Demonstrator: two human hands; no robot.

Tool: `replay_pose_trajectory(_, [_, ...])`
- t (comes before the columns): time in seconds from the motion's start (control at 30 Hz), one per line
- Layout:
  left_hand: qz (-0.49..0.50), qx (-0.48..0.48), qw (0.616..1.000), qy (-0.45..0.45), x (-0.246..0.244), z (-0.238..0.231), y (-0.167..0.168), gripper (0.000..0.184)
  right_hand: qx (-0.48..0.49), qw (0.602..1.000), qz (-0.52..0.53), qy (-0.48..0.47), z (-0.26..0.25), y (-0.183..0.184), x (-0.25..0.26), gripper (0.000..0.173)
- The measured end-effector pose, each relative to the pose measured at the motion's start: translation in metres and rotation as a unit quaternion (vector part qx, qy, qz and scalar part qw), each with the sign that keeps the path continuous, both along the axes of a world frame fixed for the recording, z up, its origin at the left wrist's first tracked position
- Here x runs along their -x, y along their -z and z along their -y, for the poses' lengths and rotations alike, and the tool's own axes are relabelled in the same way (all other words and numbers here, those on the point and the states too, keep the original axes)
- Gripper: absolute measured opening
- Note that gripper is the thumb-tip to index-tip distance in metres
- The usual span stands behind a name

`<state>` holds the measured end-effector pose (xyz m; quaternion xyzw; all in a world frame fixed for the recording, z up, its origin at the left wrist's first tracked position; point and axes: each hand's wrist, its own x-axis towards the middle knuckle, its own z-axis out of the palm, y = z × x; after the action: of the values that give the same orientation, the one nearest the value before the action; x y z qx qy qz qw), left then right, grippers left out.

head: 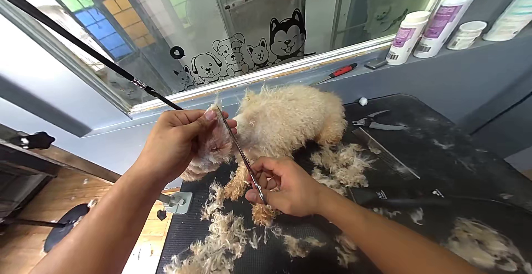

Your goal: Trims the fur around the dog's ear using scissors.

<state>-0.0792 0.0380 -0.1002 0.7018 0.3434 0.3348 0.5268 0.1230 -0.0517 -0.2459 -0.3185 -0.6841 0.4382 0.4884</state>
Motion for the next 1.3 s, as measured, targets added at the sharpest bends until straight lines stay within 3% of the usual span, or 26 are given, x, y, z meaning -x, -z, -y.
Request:
replay_pose_trajectory(0.53, [-0.009,0.011,0.999,0.034,-0.002,0.001,-0.005,0.035,-0.009,1.0,-0.019,0.0,0.0,0.002,-0.004,0.028])
replay_pose_trajectory(0.7, [-0.017,0.001,0.999,0.039,-0.005,0.001,-0.007,0.035,-0.015,0.998,-0.034,0.049,0.002,0.001,-0.002,0.025])
replay_pose_trajectory(0.83, [-0.033,-0.013,0.997,0.061,-0.005,-0.002,-0.007,0.032,-0.035,0.997,-0.039,0.061,0.009,-0.009,-0.01,0.033])
replay_pose_trajectory(1.13, [-0.064,-0.058,0.993,0.084,-0.001,-0.005,-0.005,0.031,-0.068,0.989,0.127,0.048,0.023,-0.015,-0.043,0.042])
replay_pose_trajectory(1.3, [-0.102,-0.071,0.989,0.084,-0.004,-0.005,-0.008,0.028,-0.095,0.972,0.203,0.078,0.03,-0.026,-0.055,0.037])
